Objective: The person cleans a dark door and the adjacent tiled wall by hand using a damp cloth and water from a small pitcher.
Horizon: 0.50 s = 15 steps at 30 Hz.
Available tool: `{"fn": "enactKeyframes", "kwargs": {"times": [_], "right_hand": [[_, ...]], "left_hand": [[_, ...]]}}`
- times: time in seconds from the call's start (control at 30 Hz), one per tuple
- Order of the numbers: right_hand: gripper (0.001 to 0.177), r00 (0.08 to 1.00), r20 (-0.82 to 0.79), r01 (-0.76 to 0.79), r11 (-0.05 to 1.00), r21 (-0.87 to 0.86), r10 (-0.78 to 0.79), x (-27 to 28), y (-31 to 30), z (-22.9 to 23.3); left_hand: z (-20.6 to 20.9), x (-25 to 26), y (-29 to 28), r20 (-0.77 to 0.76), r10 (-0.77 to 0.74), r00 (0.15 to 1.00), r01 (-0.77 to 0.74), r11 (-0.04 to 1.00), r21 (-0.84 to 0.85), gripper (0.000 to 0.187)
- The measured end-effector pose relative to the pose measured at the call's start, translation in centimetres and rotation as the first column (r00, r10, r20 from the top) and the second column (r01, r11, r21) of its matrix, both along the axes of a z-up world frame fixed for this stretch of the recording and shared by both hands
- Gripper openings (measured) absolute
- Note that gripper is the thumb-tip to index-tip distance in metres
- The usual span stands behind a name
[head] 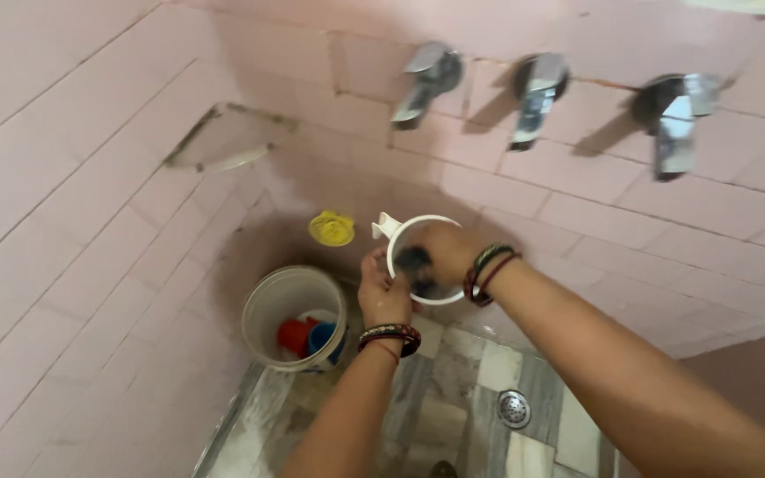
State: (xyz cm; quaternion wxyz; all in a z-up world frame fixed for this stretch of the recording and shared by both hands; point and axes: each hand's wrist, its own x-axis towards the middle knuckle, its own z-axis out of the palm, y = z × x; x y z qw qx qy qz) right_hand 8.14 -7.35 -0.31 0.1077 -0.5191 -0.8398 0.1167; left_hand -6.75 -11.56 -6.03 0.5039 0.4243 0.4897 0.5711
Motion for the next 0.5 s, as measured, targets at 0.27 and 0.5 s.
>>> {"fn": "enactKeyframes", "kwargs": {"times": [0.27, 0.5], "right_hand": [[0.039, 0.922, 0.386, 0.028, 0.988, -0.149, 0.032, -14.7, -0.7, -12.9], [0.029, 0.961, 0.276, 0.13, 0.931, -0.34, -0.033, -32.9, -4.2, -12.6]], "left_hand": [[-4.5, -13.2, -3.9, -0.167, 0.091, 0.982, -0.086, 0.996, 0.035, 0.037], [-6.8, -29.4, -6.6, -0.457, 0.187, 0.87, -0.185, 0.981, 0.05, 0.043]]}}
